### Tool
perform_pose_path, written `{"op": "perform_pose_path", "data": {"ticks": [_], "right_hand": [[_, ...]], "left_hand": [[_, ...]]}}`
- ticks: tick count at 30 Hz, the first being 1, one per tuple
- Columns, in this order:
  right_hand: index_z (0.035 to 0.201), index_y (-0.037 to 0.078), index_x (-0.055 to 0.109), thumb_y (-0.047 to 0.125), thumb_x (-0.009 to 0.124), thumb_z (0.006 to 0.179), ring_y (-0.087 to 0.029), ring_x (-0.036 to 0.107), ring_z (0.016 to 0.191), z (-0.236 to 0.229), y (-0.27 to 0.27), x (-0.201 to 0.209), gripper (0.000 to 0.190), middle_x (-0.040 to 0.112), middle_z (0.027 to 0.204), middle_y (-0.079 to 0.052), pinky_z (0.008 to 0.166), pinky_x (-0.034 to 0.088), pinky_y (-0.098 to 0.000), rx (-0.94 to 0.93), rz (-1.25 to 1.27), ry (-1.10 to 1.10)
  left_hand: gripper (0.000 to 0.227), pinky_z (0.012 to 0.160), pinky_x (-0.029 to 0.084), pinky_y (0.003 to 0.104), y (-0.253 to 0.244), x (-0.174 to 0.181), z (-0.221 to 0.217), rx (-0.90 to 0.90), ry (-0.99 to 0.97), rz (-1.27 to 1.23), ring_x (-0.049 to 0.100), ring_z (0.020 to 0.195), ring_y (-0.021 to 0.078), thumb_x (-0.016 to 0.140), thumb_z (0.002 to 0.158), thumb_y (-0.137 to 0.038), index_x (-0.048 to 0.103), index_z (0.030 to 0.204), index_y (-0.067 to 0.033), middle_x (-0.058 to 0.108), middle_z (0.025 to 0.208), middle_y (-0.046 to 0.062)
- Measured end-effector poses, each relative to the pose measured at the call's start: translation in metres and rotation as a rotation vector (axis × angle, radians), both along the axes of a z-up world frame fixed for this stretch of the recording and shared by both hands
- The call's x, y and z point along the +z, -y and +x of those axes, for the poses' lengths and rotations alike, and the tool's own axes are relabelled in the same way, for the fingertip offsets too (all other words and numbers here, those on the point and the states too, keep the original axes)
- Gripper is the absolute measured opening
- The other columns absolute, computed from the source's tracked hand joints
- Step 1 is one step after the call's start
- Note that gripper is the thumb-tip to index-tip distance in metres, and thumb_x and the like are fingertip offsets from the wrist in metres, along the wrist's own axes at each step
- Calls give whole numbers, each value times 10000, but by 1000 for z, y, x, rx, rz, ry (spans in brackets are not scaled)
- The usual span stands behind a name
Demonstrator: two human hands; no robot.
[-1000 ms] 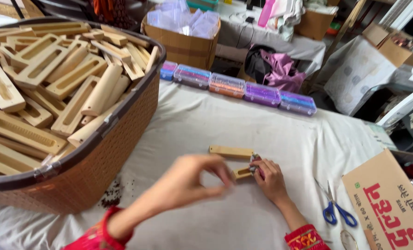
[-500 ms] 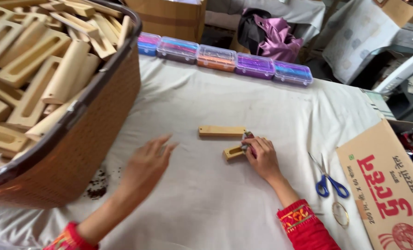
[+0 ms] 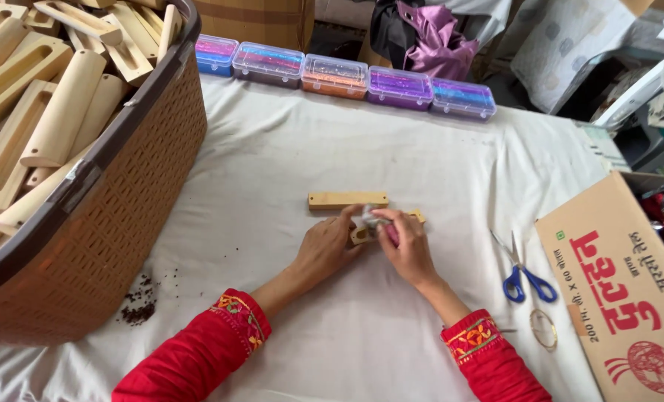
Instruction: The person is polishing or cleaning several small wooden blocks using a cloth and a small container.
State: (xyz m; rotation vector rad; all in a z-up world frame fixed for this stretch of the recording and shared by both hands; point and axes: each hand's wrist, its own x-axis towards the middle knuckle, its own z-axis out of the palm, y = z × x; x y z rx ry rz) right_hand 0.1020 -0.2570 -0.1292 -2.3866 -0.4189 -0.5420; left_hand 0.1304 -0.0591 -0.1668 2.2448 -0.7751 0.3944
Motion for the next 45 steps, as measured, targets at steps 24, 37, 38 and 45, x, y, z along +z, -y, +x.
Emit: {"op": "perform_pose_path", "data": {"ticks": [24, 37, 38, 45], "right_hand": [[1174, 146, 762, 83, 684, 968, -219, 716, 1186, 25, 67, -9, 229, 760, 1222, -33, 1096, 544, -385, 18, -244, 70], [938, 113, 778, 9, 718, 783, -245, 693, 1019, 12, 48, -7, 196, 732, 1056, -65, 887, 593, -365, -3, -261, 133], [928, 100, 778, 2, 719, 790, -262, 686, 1005, 10, 46, -3, 179, 727, 1023, -71, 884, 582, -380, -47, -270, 132], [1063, 46, 752, -36, 688, 779, -327, 668, 1069, -5, -6, 10, 303, 713, 1109, -113, 948, 533, -436, 252, -247, 135]], "left_hand": [[685, 845, 466, 438, -16, -4, 19, -195, -154, -154, 683, 958, 257, 804, 691, -174, 418, 1245, -55, 647, 1133, 119], [467, 779, 559, 374, -21, 25, 11, -135, -355, -176, 725, 894, 211, 801, 787, -252, 557, 1148, -83, 737, 969, 53], [371, 765, 563, 370, -20, 22, 11, -118, -306, -165, 717, 872, 205, 811, 792, -263, 629, 1069, -96, 734, 959, 40], [434, 725, 523, 417, -19, 19, 9, -8, -119, -109, 652, 830, 245, 860, 774, -354, 765, 1124, -115, 681, 854, 43]]}}
